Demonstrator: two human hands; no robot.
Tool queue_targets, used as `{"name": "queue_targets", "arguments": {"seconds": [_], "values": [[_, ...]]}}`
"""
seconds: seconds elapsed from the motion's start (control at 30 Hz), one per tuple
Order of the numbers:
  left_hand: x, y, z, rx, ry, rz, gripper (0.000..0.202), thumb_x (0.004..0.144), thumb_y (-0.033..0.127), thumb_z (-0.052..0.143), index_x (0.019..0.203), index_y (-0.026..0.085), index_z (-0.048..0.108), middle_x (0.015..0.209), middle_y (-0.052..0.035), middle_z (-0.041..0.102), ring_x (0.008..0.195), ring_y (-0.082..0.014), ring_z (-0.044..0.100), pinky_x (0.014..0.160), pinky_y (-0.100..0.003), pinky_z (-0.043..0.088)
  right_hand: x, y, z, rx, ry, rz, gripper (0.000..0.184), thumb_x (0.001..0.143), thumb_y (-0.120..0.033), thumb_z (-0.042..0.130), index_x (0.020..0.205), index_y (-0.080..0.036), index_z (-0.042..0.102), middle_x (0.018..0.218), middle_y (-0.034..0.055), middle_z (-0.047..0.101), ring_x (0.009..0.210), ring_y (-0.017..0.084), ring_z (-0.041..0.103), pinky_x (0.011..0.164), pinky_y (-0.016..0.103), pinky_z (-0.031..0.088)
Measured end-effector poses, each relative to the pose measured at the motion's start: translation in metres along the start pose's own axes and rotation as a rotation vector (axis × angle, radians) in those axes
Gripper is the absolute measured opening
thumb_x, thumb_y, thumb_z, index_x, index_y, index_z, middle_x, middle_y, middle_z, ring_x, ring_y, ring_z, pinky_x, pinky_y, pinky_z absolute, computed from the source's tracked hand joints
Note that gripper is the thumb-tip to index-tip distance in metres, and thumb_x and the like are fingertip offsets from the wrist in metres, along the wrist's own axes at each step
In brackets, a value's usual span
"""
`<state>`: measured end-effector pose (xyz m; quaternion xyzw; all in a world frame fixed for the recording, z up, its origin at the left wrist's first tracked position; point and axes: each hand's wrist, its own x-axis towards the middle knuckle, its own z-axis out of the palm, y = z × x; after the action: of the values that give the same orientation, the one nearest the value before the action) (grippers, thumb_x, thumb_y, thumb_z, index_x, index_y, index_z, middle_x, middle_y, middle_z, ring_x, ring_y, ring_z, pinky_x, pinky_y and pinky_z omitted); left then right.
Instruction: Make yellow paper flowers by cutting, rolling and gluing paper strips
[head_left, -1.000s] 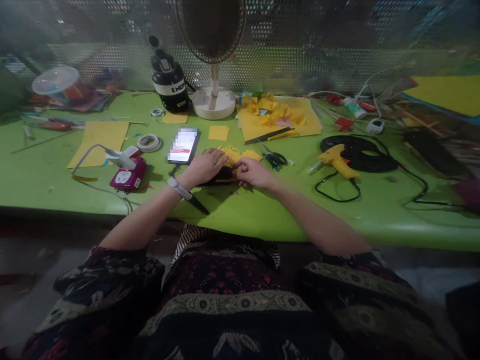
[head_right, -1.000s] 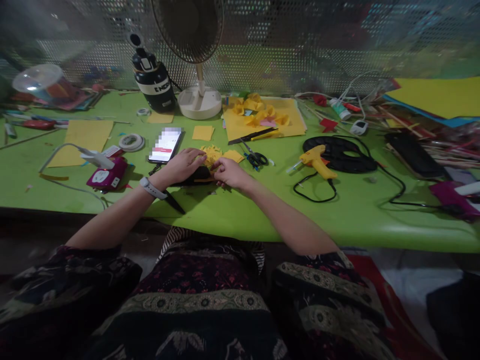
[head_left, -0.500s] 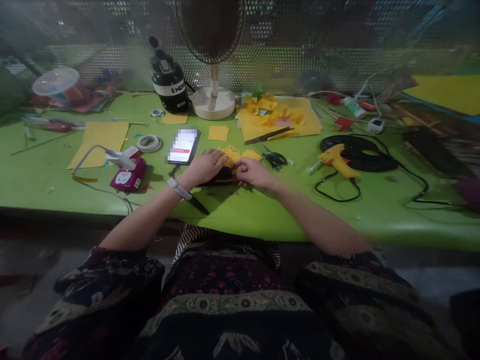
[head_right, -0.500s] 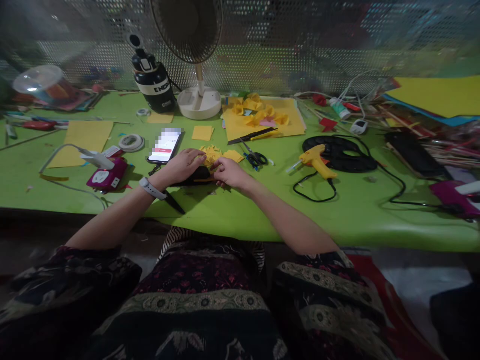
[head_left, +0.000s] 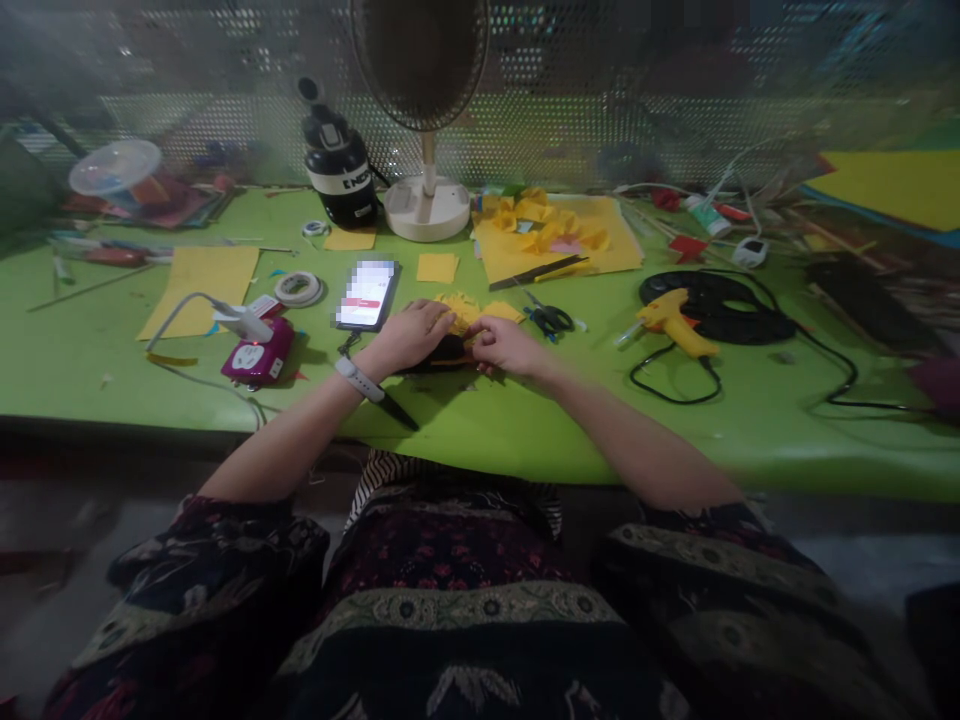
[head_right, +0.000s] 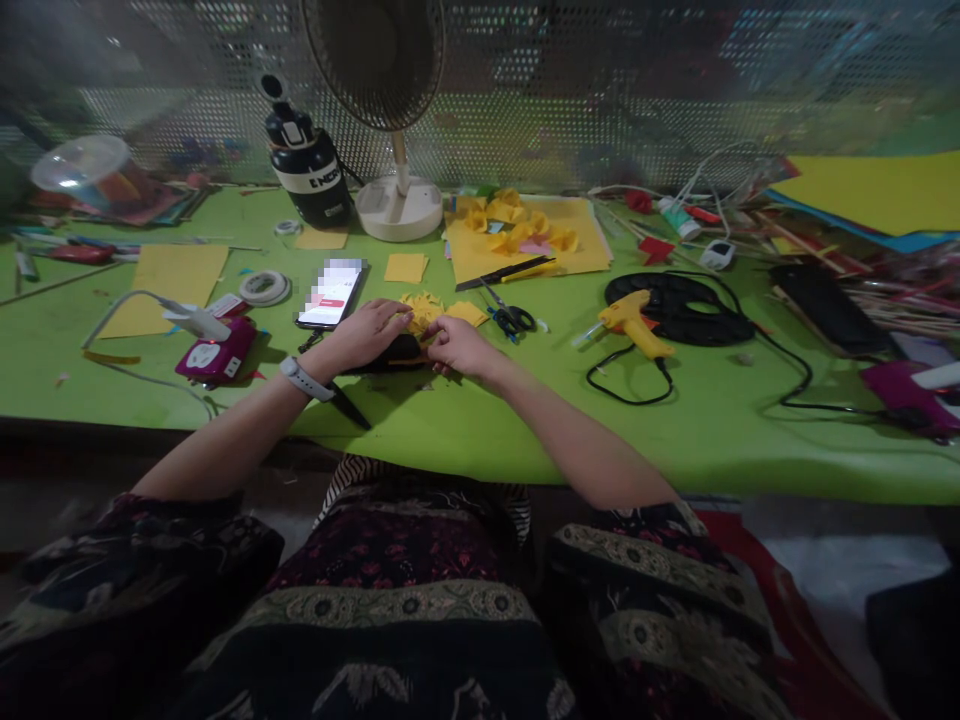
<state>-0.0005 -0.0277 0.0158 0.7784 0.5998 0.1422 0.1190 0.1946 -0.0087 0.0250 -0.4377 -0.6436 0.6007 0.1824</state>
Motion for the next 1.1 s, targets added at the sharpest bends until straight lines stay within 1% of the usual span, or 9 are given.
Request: {"name": "queue_targets", "arguments": {"seconds": [0.1,0.2,0.3,0.43,0.67,0.8,0.9,1.0,1.1], "values": [[-0.0006,0.0024,-0.0015,-0.032,0.009,-0.028,0.045,0.101,0.044,0.028,0.115,0.019,0.062,0.123,-0.0122,0.066,0.123,-0.0274,0.054,0.106,-0.045,0.043,0.0000,-0.0005,0.0000,-0.006,0.001,0.007,0.023,0.083,0.006,0.055,0.087,-0.017,0.054,0.054,-0.0056,0.056,0.046,0.008,0.054,0.042,0.016,0.044],[-0.0011,0.0048,-0.0030,-0.035,-0.003,-0.021,0.044,0.101,0.041,0.029,0.116,0.017,0.062,0.123,-0.0133,0.066,0.125,-0.0282,0.053,0.106,-0.047,0.042,-0.0001,-0.0001,-0.0003,-0.003,-0.002,0.003,0.024,0.082,0.006,0.057,0.087,-0.017,0.055,0.055,-0.0055,0.057,0.046,0.008,0.055,0.042,0.016,0.043],[-0.0009,0.0045,-0.0026,-0.039,-0.006,-0.031,0.044,0.101,0.041,0.029,0.116,0.016,0.062,0.125,-0.0138,0.065,0.124,-0.0274,0.053,0.107,-0.045,0.041,0.0001,0.0008,-0.0007,0.006,-0.006,-0.006,0.024,0.082,0.006,0.057,0.087,-0.017,0.055,0.055,-0.0054,0.057,0.046,0.008,0.055,0.041,0.015,0.044],[-0.0004,0.0024,-0.0008,-0.037,0.005,-0.026,0.043,0.101,0.042,0.029,0.116,0.019,0.061,0.124,-0.0119,0.065,0.124,-0.0260,0.053,0.108,-0.043,0.041,0.0007,0.0013,-0.0010,0.013,-0.007,-0.006,0.024,0.081,0.006,0.057,0.086,-0.017,0.054,0.054,-0.0057,0.057,0.045,0.008,0.055,0.042,0.015,0.044],[-0.0009,0.0049,-0.0021,-0.029,-0.006,-0.036,0.045,0.101,0.041,0.028,0.117,0.016,0.061,0.125,-0.0133,0.065,0.124,-0.0268,0.053,0.107,-0.043,0.041,0.0001,0.0002,-0.0005,-0.002,-0.010,-0.001,0.023,0.083,0.006,0.056,0.088,-0.017,0.054,0.055,-0.0057,0.056,0.046,0.007,0.054,0.041,0.015,0.044],[-0.0018,0.0057,-0.0026,-0.038,0.002,-0.031,0.044,0.101,0.042,0.028,0.115,0.018,0.062,0.124,-0.0123,0.065,0.123,-0.0262,0.054,0.107,-0.043,0.041,-0.0008,0.0004,0.0000,0.005,0.000,-0.003,0.023,0.083,0.004,0.059,0.087,-0.017,0.054,0.056,-0.0056,0.056,0.046,0.007,0.054,0.042,0.015,0.043],[-0.0025,0.0059,-0.0027,-0.046,0.006,-0.023,0.045,0.100,0.042,0.028,0.116,0.017,0.062,0.125,-0.0132,0.065,0.123,-0.0267,0.054,0.107,-0.043,0.041,-0.0009,0.0007,-0.0001,0.011,0.000,-0.005,0.023,0.081,0.003,0.062,0.087,-0.018,0.055,0.058,-0.0046,0.058,0.047,0.008,0.055,0.042,0.016,0.043],[-0.0028,0.0063,-0.0029,-0.045,0.004,-0.016,0.044,0.100,0.041,0.028,0.116,0.018,0.062,0.124,-0.0131,0.066,0.123,-0.0272,0.054,0.107,-0.045,0.041,0.0002,0.0015,-0.0004,0.009,-0.001,-0.002,0.023,0.081,0.004,0.062,0.087,-0.018,0.055,0.056,-0.0048,0.058,0.047,0.008,0.055,0.041,0.016,0.043],[-0.0028,0.0070,-0.0031,-0.032,-0.004,-0.010,0.044,0.100,0.040,0.027,0.116,0.018,0.062,0.124,-0.0123,0.066,0.124,-0.0267,0.053,0.107,-0.043,0.041,0.0012,0.0021,-0.0005,0.002,0.001,-0.003,0.024,0.080,0.004,0.061,0.086,-0.018,0.055,0.054,-0.0058,0.056,0.046,0.008,0.054,0.041,0.016,0.042]]}}
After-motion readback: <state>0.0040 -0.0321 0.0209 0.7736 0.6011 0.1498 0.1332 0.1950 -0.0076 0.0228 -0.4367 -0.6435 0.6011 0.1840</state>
